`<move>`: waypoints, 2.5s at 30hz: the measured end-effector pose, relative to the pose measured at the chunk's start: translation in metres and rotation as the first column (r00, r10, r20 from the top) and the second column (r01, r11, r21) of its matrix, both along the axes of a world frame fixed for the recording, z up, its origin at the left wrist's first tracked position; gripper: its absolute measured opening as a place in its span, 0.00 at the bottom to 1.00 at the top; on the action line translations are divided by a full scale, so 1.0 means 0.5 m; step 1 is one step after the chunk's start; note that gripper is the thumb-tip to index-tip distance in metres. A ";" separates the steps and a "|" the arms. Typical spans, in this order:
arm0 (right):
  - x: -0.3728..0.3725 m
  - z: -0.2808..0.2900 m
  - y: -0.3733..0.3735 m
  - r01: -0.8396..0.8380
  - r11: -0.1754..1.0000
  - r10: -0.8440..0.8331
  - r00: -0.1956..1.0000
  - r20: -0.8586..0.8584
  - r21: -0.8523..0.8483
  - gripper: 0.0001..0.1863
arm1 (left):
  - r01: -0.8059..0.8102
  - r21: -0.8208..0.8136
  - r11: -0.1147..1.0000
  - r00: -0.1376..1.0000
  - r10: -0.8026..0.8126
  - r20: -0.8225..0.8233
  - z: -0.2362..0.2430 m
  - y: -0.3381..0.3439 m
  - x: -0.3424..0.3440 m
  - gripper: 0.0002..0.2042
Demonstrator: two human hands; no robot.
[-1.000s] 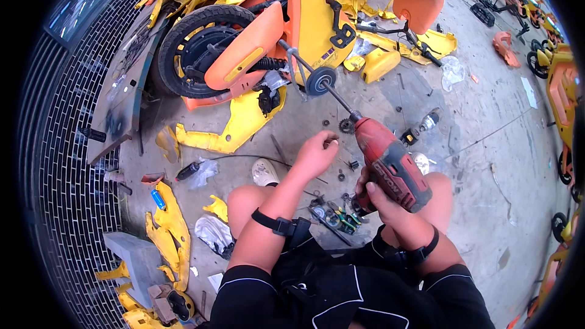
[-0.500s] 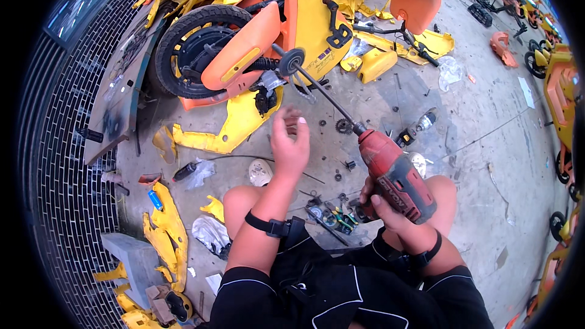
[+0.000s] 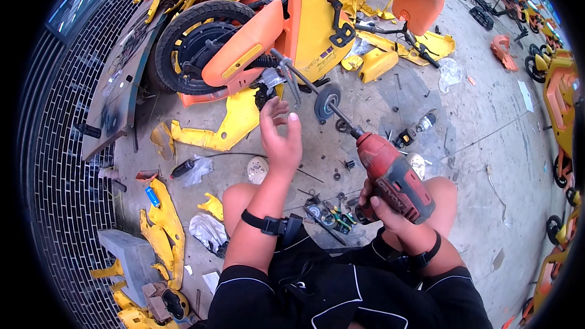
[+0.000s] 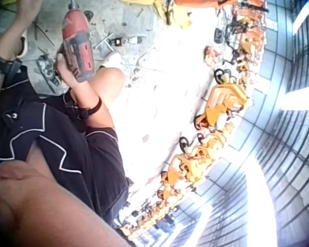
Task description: The person uses a power drill to secure parts onto a sprocket, handles a drive chain, and positions the assembly onto the axle area of a scooter frame.
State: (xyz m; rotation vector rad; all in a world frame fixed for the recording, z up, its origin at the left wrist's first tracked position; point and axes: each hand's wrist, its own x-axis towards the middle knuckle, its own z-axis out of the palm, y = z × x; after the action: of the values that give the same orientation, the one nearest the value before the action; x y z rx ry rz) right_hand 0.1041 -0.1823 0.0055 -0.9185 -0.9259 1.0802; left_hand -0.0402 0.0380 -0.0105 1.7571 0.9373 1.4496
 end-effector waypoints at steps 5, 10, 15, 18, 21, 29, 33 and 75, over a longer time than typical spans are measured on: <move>0.000 0.004 0.005 -0.002 1.000 0.001 0.999 0.046 0.004 0.18 | 0.094 0.050 0.994 0.989 -0.099 0.110 0.005 -0.008 -0.006 0.20; -0.002 0.008 0.009 0.003 1.000 -0.003 1.000 0.026 -0.002 0.19 | 0.064 0.056 0.996 0.988 -0.071 0.134 0.013 -0.014 -0.004 0.20; 0.001 0.009 0.010 -0.012 1.000 0.011 0.999 0.040 0.017 0.20 | 0.012 0.007 1.000 0.989 -0.013 0.148 0.017 -0.010 -0.004 0.19; -0.002 0.004 0.011 -0.001 1.000 0.001 0.999 0.035 0.013 0.21 | 0.060 -0.050 0.997 0.981 -0.049 0.186 0.014 -0.008 -0.008 0.19; -0.008 0.026 0.013 -0.037 0.999 0.035 0.999 -0.040 -0.036 0.22 | -0.001 -0.035 0.999 0.987 0.007 0.159 0.006 -0.002 -0.003 0.17; -0.004 0.044 0.019 -0.023 0.998 0.016 0.992 -0.126 -0.056 0.25 | 0.018 -0.094 0.995 0.984 -0.001 0.181 0.003 0.001 -0.003 0.17; 0.001 0.040 0.011 -0.052 0.997 0.045 0.989 -0.143 -0.052 0.25 | -0.018 -0.089 0.996 0.987 0.032 0.160 -0.010 0.012 -0.003 0.17; 0.031 0.003 -0.020 -0.210 0.976 0.195 0.959 -0.204 -0.055 0.29 | -0.217 -0.144 0.965 0.975 0.208 -0.080 -0.039 0.086 -0.045 0.16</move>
State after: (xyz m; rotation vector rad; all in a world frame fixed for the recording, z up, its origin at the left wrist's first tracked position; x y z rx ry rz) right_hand 0.1194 -0.1923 0.0070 -0.7727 -0.8308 1.3649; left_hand -0.0628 0.0810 -0.0298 1.6394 1.2697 1.4171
